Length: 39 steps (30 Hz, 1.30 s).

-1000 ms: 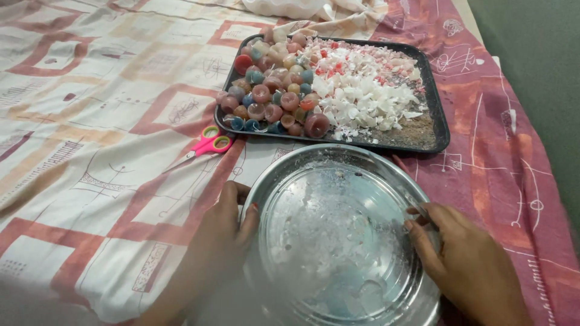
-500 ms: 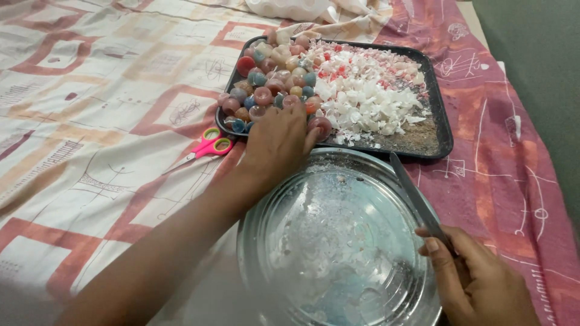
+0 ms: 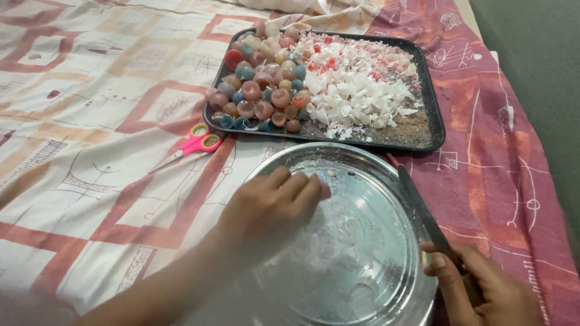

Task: Cutting colorful wax scraps into smaller pieces using a knife on a metal tray.

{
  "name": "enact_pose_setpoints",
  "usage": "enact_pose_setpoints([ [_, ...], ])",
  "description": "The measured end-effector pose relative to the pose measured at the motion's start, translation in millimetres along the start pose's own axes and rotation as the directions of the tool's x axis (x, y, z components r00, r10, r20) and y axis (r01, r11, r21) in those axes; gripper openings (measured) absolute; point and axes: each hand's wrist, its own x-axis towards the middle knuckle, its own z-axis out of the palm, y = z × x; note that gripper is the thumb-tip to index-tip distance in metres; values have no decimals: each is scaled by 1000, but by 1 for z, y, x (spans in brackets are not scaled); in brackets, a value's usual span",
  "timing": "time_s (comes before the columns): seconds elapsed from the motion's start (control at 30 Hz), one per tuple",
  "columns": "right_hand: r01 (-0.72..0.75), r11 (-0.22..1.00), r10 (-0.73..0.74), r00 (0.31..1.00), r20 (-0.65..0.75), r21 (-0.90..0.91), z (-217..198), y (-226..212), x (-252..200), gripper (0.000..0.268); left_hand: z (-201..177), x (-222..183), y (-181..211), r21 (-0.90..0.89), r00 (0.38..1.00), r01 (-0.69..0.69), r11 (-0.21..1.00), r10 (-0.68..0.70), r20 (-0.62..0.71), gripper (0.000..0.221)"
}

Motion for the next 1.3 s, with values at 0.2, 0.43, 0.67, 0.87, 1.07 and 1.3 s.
enact_pose_setpoints([
  [0.2,-12,999,7,991,131,43,-8,-50,-20,31,-46,-27,17,-511,971,201,836,-101,217,36],
  [0.43,132,991,-136,979,149,35,7,-44,-20,35,-29,-33,20,-468,945,327,821,-268,190,45],
  [0.67,425,873,-386,902,196,-239,14,-105,-22,23,-16,-25,37,-280,916,380,881,-318,243,31],
  [0.87,505,797,-388,848,362,-330,19,-126,-15,20,-13,-33,51,-250,830,558,791,-529,180,33],
  [1.07,529,781,-367,819,441,-332,33,-106,0,28,-5,-37,51,-205,827,559,804,-520,213,32],
  [1.3,520,771,-261,784,563,-368,35,-110,11,34,5,-44,54,-178,846,520,835,-476,240,34],
])
